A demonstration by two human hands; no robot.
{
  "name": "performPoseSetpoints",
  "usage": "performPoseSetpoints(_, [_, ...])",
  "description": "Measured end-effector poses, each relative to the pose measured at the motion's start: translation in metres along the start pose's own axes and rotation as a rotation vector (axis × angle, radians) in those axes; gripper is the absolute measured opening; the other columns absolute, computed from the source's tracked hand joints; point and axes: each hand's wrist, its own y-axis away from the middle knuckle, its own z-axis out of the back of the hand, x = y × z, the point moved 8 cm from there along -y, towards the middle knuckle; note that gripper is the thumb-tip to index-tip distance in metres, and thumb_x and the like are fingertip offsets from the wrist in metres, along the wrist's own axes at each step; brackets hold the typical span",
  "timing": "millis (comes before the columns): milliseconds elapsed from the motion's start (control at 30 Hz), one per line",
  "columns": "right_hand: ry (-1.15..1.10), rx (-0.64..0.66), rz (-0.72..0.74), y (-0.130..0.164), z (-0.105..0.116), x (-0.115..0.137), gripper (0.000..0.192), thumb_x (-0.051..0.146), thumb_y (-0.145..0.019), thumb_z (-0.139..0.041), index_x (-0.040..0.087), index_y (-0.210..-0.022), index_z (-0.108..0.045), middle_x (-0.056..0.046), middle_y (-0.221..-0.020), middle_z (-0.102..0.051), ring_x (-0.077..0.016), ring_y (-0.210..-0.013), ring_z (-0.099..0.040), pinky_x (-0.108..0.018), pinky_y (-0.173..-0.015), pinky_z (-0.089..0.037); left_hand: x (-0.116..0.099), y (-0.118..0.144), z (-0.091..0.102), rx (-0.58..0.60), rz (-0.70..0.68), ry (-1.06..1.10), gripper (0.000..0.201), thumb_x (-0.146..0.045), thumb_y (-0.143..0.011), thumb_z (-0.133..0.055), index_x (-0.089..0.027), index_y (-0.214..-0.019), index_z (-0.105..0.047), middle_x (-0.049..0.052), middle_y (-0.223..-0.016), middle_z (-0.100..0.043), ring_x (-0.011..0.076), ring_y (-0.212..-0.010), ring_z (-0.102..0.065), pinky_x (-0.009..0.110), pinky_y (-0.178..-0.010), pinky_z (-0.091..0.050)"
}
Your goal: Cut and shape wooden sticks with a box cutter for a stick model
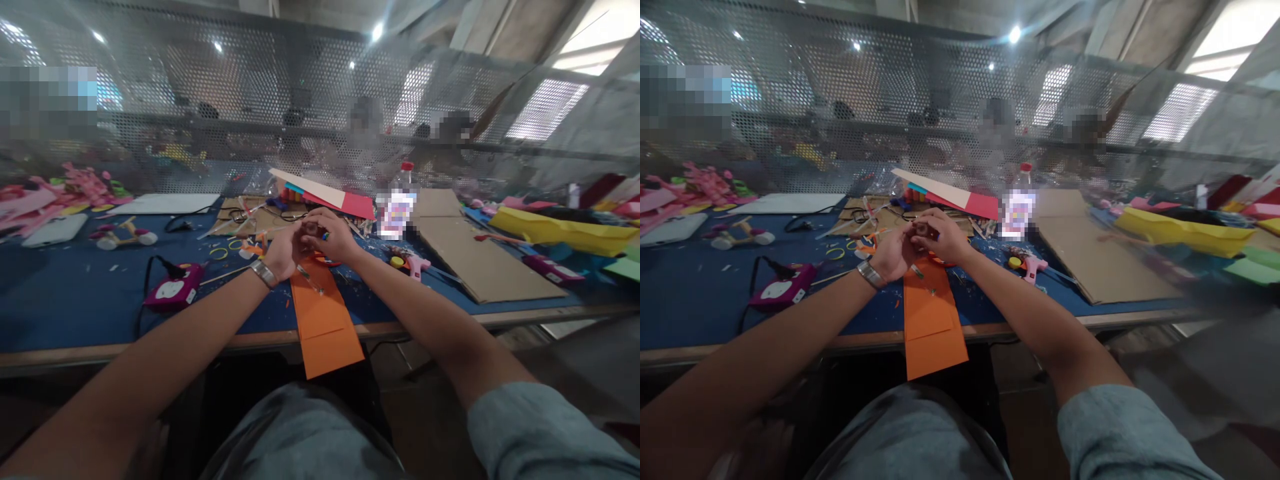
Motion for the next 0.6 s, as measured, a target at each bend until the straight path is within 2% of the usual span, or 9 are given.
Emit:
performPoseSetpoints(200, [-0.087, -0.048, -0.043, -0.002, 0.002, 0.001, 0.06, 0.077, -0.094, -0.068, 0.025, -0.123, -0.076, -0.013, -0.128, -0.069, -0.0301, -0.126, -0.066, -0.05, -0.113, -0.053, -0.002, 0.011, -0.019, 0.111, 0.087, 0.053, 0.032, -0.044, -0.108, -0.055, -0.02, -0.101, -0.075, 0.009, -0.098, -0.078, 0.0202, -0.081, -0.069, 0.032, -0.07, -0.057])
performPoseSetpoints(333, [-0.157, -0.059, -0.047, -0.003, 0.002, 0.006, 0.063, 0.078, -0.094, -0.067, 0.025, -0.126, -0.077, -0.013, -0.129, -0.069, -0.0299, -0.128, -0.066, -0.051, -0.117, -0.05, 0.0, 0.016, -0.026, 0.159, 0.12, 0.055, 0.035, -0.045, -0.11, -0.056, -0.016, -0.099, -0.074, 0.011, -0.094, -0.076, 0.0251, -0.089, -0.07, 0.035, -0.074, -0.056])
performPoseSetpoints(500, [-0.222, -0.044, -0.038, -0.003, 0.001, 0.013, 0.062, 0.075, -0.092, -0.073, 0.025, -0.129, -0.077, -0.012, -0.128, -0.07, -0.0295, -0.128, -0.066, -0.049, -0.117, -0.05, -0.001, 0.015, -0.026, 0.174, 0.098, 0.061, 0.028, -0.045, -0.103, -0.07, -0.018, -0.1, -0.072, 0.006, -0.089, -0.073, 0.0201, -0.086, -0.069, 0.031, -0.075, -0.055])
performPoseSetpoints(600, [-0.24, -0.032, -0.046, -0.003, 0.0, 0.014, 0.066, 0.075, -0.088, -0.078, 0.027, -0.133, -0.076, -0.011, -0.13, -0.071, -0.0299, -0.128, -0.066, -0.05, -0.116, -0.05, -0.001, 0.015, -0.026, 0.182, 0.094, 0.067, 0.027, -0.044, -0.104, -0.069, -0.017, -0.099, -0.072, 0.006, -0.09, -0.074, 0.0184, -0.084, -0.068, 0.03, -0.076, -0.056])
